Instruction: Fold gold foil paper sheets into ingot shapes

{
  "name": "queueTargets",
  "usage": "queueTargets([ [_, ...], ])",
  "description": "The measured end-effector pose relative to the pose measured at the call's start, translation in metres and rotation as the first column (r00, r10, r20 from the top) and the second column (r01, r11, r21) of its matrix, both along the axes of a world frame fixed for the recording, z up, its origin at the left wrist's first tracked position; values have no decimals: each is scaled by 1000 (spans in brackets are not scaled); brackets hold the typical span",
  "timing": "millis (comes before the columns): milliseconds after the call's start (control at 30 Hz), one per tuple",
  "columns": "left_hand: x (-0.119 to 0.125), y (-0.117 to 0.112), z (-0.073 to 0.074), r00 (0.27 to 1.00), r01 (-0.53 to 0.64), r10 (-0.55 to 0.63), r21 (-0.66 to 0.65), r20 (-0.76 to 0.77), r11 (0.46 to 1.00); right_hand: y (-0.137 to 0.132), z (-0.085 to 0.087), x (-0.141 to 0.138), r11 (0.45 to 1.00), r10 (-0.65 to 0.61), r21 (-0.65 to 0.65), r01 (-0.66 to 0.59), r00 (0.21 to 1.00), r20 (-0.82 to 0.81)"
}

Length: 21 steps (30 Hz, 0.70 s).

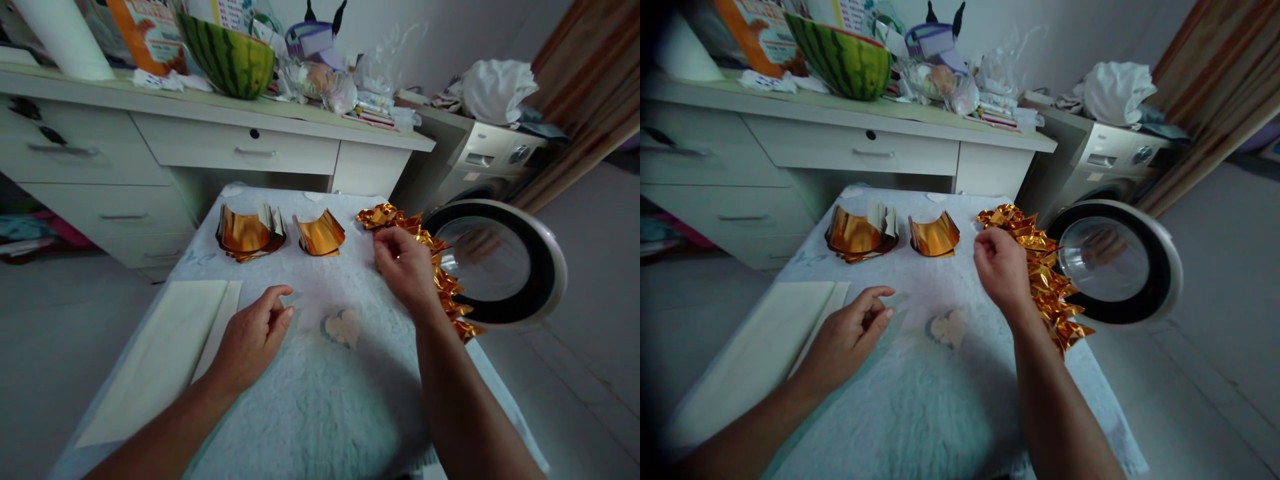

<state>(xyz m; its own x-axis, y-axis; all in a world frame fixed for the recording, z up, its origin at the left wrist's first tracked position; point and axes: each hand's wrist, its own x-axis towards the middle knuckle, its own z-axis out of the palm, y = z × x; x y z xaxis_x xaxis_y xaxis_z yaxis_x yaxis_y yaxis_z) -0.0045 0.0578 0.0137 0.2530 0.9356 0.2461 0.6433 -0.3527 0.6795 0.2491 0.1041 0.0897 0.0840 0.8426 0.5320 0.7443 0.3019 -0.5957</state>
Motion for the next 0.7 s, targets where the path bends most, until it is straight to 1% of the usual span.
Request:
queueTargets([
  [33, 0, 0, 0, 1000, -3, 3, 0, 1, 1000, 4, -3, -6, 996, 61, -70, -56, 996, 58],
  [67, 0, 0, 0, 1000, -4, 4, -2, 2, 1000, 10, -7, -12, 990, 105, -111, -91, 987, 125],
  [100, 0, 1, 0, 1000, -4, 4, -3, 3, 1000, 17, -12, -16, 983, 138, -144, -112, 974, 182],
  [133, 0, 1, 0, 1000, -3, 3, -3, 6, 1000, 24, -18, -19, 980, 137, -168, -102, 968, 212],
  [167, 0, 1, -1, 1000, 0, 0, -5, 10, 1000, 33, -24, -21, 979, 118, -190, -75, 966, 230],
  [233, 0, 0, -1, 1000, 2, -2, 2, 15, 1000, 50, -37, -23, 976, 19, -218, 30, 976, 219],
  [300, 0, 0, 0, 1000, 4, -4, 11, 14, 1000, 67, -49, -24, 960, -84, -248, 134, 976, 202],
  [367, 1, 0, 0, 1000, 7, -8, 19, 9, 1000, 79, -56, -26, 961, -139, -209, 183, 968, 209],
  [433, 1, 0, 1, 1000, 11, -11, 28, 6, 1000, 87, -60, -29, 964, -180, -153, 218, 956, 230],
  [500, 2, 0, 1, 1000, 15, -15, 37, 7, 999, 93, -60, -33, 956, -208, -146, 256, 937, 280],
  [700, 1, 0, -1, 999, 24, -25, 46, 22, 999, 105, -53, -40, 896, -202, -260, 359, 852, 482],
])
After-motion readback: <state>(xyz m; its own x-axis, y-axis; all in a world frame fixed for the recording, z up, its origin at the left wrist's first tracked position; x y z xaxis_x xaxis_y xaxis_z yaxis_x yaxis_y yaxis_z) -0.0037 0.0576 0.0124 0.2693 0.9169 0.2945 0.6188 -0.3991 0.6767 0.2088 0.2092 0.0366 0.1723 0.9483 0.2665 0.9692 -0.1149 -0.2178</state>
